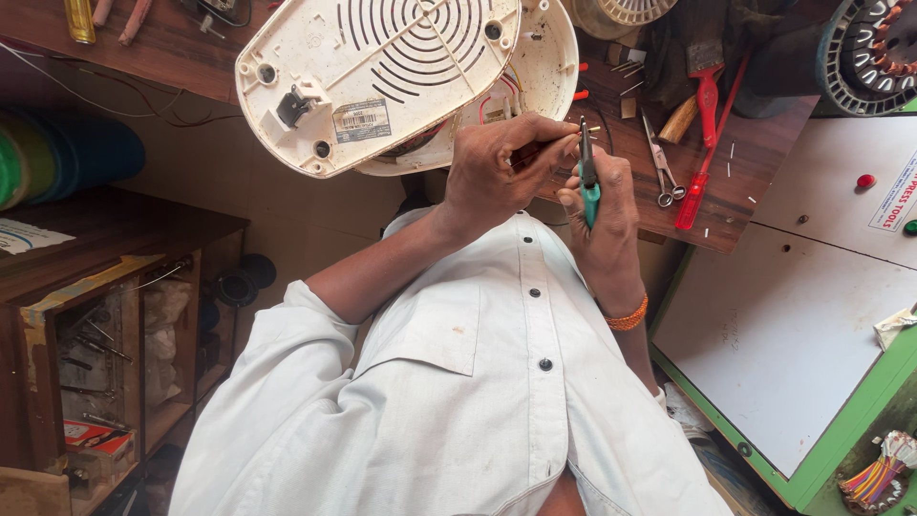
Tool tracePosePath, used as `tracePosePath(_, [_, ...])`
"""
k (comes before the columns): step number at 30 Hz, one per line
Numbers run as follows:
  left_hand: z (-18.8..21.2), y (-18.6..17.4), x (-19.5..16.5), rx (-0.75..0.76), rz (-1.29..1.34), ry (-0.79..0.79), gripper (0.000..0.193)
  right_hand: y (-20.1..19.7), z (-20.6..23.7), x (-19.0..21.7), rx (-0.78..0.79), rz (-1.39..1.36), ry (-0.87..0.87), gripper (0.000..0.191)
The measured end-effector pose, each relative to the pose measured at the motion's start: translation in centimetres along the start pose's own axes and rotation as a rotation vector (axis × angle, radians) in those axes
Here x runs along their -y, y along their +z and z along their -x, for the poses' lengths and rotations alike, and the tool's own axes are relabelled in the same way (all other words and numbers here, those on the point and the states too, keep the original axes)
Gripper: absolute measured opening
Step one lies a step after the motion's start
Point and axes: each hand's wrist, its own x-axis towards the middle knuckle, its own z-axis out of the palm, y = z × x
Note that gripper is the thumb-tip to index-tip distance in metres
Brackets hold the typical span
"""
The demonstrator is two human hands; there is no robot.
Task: The person repairs a small white appliance by stripping wires, inserting a fuse, and connecting the wires to terminals inside the housing. They use pliers and a screwdriver to manipulate the components and secure the connections.
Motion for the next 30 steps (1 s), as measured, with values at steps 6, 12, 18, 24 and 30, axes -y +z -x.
tracePosePath(6, [-0.4,-0.5,-0.1,0.061,0.003,0.094,0.013,0.4,0.1,-0.2,-0.139,0.135,-0.088,0.055])
tracePosePath(12, [-1.0,-0.7,-0.4,0.12,0.013,0.085,0.013,1.2,0.8,-1.7,-0.115,0.019,0.024,0.054])
tracePosePath(18, [-1.6,-0.6,-0.7,0.109,-0.038,-0.045,0.009,1.6,0.1,-2.3,-0.084,-0.061,0.097,0.029])
tracePosePath(24, [-2.7,-1.2,-0.2,0.066,0.41,-0.449,0.014,2.0,-2.0,-1.1,-0.039,-0.103,0.07,0.026])
tracePosePath(30, [-2.8,-2.3,1.0,0.022,0.584,-0.569,0.019,1.7,-0.8,-3.8,0.028,-0.14,0.119,0.055])
